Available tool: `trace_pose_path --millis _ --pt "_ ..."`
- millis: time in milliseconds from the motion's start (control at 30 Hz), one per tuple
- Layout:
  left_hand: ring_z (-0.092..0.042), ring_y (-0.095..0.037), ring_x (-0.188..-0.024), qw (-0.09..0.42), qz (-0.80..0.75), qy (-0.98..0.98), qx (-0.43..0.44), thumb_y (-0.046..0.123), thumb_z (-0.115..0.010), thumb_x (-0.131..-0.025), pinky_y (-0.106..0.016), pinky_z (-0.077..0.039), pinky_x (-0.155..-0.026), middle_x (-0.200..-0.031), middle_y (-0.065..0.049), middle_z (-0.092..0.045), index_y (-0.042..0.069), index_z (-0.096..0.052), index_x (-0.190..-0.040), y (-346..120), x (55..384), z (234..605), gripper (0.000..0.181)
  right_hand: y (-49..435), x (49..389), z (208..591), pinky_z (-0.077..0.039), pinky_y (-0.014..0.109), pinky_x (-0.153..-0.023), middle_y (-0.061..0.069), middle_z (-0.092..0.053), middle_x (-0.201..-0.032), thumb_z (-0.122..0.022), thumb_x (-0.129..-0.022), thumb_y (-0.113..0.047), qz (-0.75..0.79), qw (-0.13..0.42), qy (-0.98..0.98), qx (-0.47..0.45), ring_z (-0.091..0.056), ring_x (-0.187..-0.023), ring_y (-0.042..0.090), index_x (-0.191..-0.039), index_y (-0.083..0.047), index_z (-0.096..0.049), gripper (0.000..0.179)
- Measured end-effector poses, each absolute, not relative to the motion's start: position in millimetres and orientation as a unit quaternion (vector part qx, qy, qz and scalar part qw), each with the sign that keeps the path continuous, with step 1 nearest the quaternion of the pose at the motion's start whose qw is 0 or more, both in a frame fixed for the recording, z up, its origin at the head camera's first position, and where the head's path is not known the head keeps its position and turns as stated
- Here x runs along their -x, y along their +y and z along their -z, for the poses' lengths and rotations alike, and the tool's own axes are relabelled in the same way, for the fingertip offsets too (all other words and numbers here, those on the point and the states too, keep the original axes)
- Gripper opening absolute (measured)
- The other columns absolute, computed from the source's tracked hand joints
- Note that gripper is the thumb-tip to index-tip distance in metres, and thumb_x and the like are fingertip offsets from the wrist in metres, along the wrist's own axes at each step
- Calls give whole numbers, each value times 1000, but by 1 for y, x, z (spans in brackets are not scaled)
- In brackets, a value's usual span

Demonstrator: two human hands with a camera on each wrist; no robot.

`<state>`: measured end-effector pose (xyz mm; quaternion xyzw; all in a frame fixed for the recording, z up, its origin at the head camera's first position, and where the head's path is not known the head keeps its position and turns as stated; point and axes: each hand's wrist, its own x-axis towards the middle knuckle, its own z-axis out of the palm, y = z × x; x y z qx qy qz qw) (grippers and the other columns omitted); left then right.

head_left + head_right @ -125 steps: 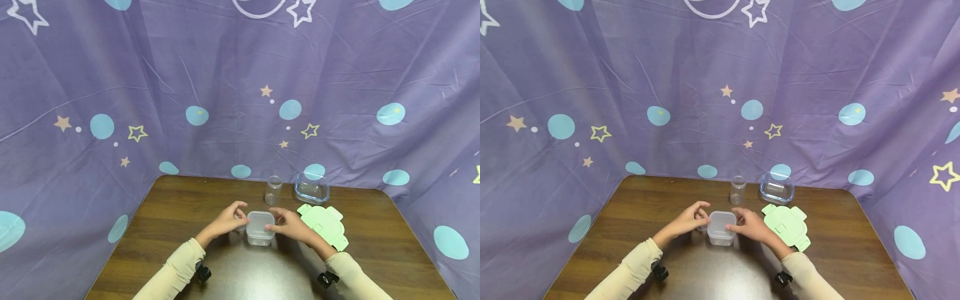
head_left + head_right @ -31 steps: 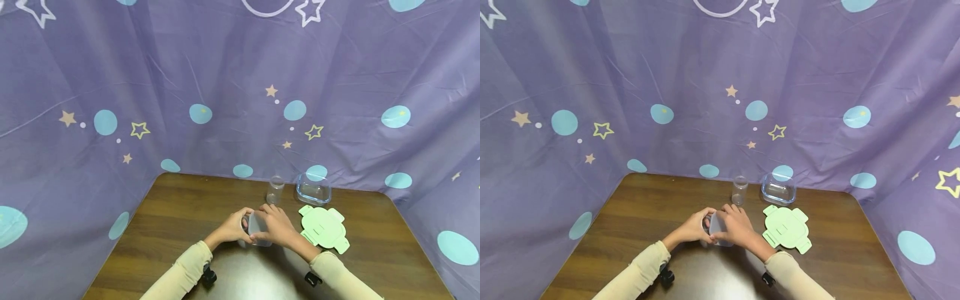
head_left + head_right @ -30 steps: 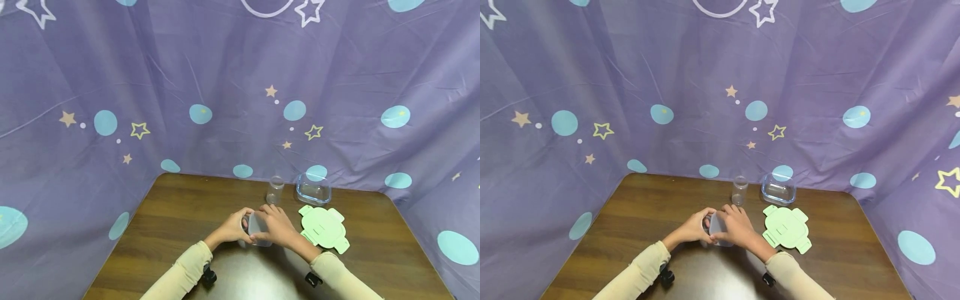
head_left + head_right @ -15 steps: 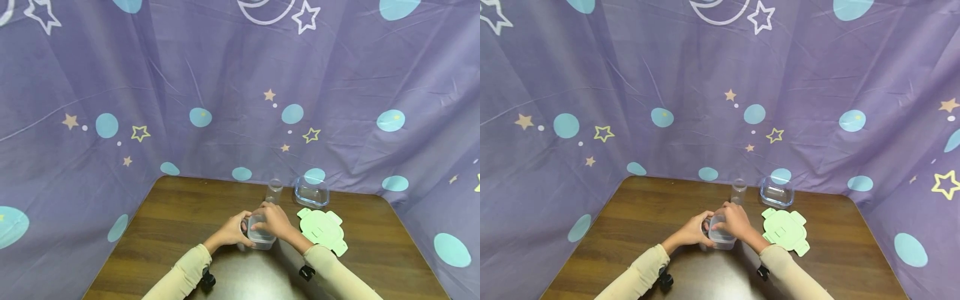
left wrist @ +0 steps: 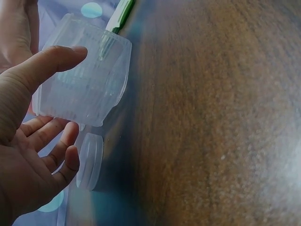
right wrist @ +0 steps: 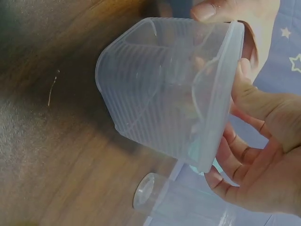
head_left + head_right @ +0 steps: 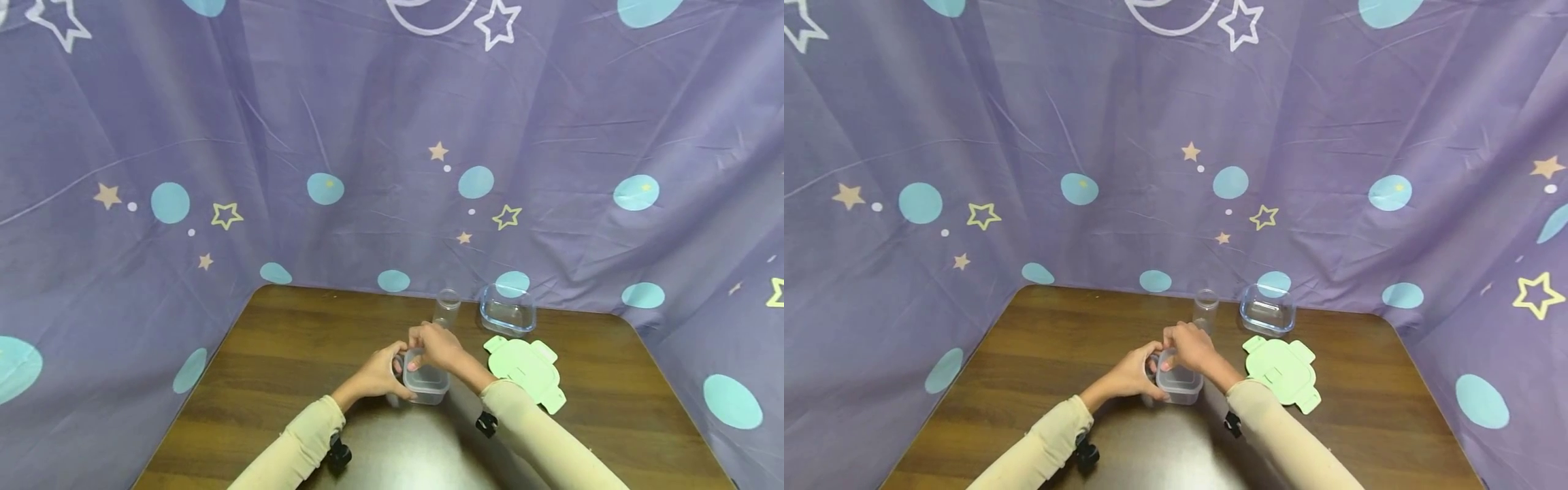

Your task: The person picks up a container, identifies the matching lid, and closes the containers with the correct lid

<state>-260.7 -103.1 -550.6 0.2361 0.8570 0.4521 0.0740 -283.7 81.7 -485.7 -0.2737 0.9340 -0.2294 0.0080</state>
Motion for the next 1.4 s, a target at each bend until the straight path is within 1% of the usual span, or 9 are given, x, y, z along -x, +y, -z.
trace_pose_path --millis 133,267,367,567,800,1000,1100,1333,1400 --pt "-62 -21 -86 83 -457 853 -238 24 -100 -58 -21 -51 -69 -97 -5 -65 7 -55 -133 -102 260 552 89 87 278 490 -55 40 -69 0 -68 -83 -91 -62 -33 216 -22 934 285 -64 -84 22 -81 -17 -72 31" --pt "-63 -24 -89 85 -467 847 -240 22 -99 -59 -20 -50 -71 -107 -5 -67 9 -55 -134 -101 259 552 88 97 271 496 -57 48 -82 2 -73 -98 -88 -70 -38 213 -45 929 301 -66 -99 27 -97 -16 -78 37" --pt "-63 -25 -89 80 -473 843 -241 19 -99 -59 -20 -49 -72 -112 -4 -68 10 -56 -132 -101 258 553 85 107 267 499 -58 48 -86 3 -74 -107 -86 -77 -37 223 -62 928 292 -67 -105 28 -107 -14 -78 39" --pt "-61 -21 -85 74 -476 843 -242 18 -100 -58 -20 -49 -70 -113 -3 -68 9 -58 -129 -102 258 554 83 126 264 507 -55 34 -68 2 -69 -90 -85 -80 -25 255 -92 936 225 -64 -80 17 -101 -9 -79 28" --pt "-62 -24 -85 66 -482 840 -239 15 -99 -57 -20 -48 -68 -113 -5 -68 7 -58 -128 -104 259 555 83 136 273 517 -48 20 -53 5 -72 -71 -83 -83 -14 407 -17 903 137 -58 -59 6 -84 -3 -78 12" --pt "-62 -21 -85 70 -487 838 -238 15 -99 -58 -20 -49 -70 -114 -4 -69 7 -58 -129 -103 259 553 83 137 278 515 -54 29 -51 9 -64 -61 -81 -85 -7 482 65 870 79 -56 -54 11 -81 7 -74 15" --pt "-61 -20 -84 69 -486 838 -239 15 -99 -58 -20 -49 -70 -113 -4 -68 8 -58 -129 -103 258 553 83 134 278 512 -56 33 -52 4 -60 -58 -80 -84 -4 483 71 871 57 -55 -53 13 -78 7 -73 14" --pt "-61 -21 -84 59 -472 846 -241 17 -99 -57 -20 -49 -68 -107 -3 -68 9 -58 -129 -103 259 552 83 125 276 507 -43 21 -46 -3 -55 -54 -78 -80 -3 456 58 888 15 -50 -48 10 -72 0 -72 10" --pt "-61 -21 -84 60 -467 848 -242 18 -99 -57 -20 -49 -68 -106 -2 -68 10 -58 -129 -102 259 553 83 126 276 507 -47 24 -47 -2 -57 -55 -78 -80 -3 463 58 884 9 -51 -49 10 -73 1 -72 10"
